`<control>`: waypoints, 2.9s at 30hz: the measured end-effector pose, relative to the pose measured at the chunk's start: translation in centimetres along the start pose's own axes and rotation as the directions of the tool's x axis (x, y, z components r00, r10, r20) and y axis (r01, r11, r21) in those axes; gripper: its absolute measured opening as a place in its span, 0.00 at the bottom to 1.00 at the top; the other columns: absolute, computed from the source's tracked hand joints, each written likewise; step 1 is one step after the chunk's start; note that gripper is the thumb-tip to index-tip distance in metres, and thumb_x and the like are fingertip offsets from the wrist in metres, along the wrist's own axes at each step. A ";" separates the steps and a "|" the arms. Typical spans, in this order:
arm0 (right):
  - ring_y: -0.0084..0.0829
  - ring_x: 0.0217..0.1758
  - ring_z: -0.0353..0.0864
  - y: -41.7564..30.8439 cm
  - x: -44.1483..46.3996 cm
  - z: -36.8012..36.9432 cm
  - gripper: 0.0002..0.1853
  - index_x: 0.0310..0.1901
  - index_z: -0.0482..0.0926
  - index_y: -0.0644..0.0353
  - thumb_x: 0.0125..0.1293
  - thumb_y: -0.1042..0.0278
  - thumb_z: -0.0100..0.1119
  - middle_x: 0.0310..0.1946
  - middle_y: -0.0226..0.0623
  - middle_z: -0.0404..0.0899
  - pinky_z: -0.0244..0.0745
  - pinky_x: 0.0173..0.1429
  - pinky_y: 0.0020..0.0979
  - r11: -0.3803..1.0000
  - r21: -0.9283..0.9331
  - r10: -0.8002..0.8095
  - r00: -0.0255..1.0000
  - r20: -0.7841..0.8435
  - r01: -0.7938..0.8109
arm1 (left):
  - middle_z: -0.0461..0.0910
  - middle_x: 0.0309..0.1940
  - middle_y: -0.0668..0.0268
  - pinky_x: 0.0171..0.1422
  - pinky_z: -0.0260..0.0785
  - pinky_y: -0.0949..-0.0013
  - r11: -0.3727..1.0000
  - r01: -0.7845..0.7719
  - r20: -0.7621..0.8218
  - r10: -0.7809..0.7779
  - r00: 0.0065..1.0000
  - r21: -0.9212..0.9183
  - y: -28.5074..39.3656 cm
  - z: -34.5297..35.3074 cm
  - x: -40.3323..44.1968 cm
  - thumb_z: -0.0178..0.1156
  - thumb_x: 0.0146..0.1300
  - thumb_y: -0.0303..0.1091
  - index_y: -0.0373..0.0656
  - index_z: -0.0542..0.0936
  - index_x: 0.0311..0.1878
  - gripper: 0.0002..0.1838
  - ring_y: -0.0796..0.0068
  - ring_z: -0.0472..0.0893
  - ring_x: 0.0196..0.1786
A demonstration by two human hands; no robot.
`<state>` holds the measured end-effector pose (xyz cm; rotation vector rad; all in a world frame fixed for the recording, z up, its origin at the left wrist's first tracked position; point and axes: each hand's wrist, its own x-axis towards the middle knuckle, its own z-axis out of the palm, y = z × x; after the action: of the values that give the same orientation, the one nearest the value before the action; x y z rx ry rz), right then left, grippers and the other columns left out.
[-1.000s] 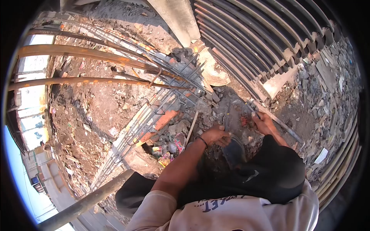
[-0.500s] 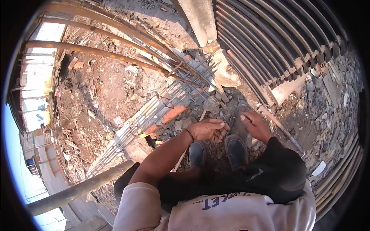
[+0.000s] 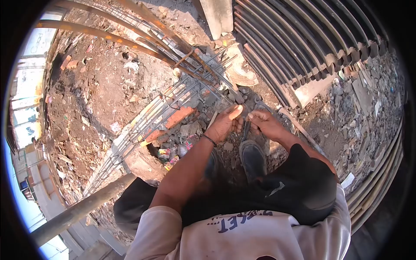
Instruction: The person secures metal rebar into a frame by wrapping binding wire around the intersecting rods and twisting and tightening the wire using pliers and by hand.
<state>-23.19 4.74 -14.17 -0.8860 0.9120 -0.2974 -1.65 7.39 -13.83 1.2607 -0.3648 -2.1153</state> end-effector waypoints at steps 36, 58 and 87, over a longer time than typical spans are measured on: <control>0.17 0.22 0.59 -3.4 1.3 -0.1 0.12 0.46 0.75 0.56 0.78 0.57 0.49 0.22 0.24 0.68 0.59 0.26 0.25 0.891 -0.426 -0.263 0.943 -0.205 0.156 | 0.78 0.34 0.51 0.42 0.67 0.46 0.045 -0.264 0.081 0.890 0.449 0.963 0.8 -2.2 1.1 0.57 0.69 0.40 0.37 0.79 0.38 0.14 0.45 0.77 0.39; 0.22 0.18 0.65 -3.0 -2.3 1.2 0.03 0.46 0.69 0.52 0.78 0.65 0.48 0.22 0.27 0.70 0.62 0.24 0.28 0.900 0.434 -0.019 1.000 -0.023 0.027 | 0.75 0.25 0.63 0.38 0.69 0.61 0.422 -0.469 0.098 0.653 0.751 0.776 -0.7 4.9 -0.2 0.51 0.76 0.42 0.41 0.76 0.39 0.14 0.63 0.75 0.29; 0.55 0.44 0.81 0.0 -8.4 -3.2 0.09 0.50 0.74 0.60 0.73 0.68 0.52 0.39 0.48 0.81 0.73 0.47 0.49 0.500 -0.820 -0.249 0.953 0.174 0.280 | 0.76 0.25 0.73 0.36 0.65 0.71 0.679 -0.179 0.277 -0.037 0.960 0.712 -3.3 4.3 -0.5 0.59 0.72 0.39 0.35 0.82 0.38 0.14 0.86 0.69 0.32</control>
<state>-30.75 7.79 -10.38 -1.9595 0.8728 -0.0788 -6.50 9.87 -13.11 1.3150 -1.4936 -2.1338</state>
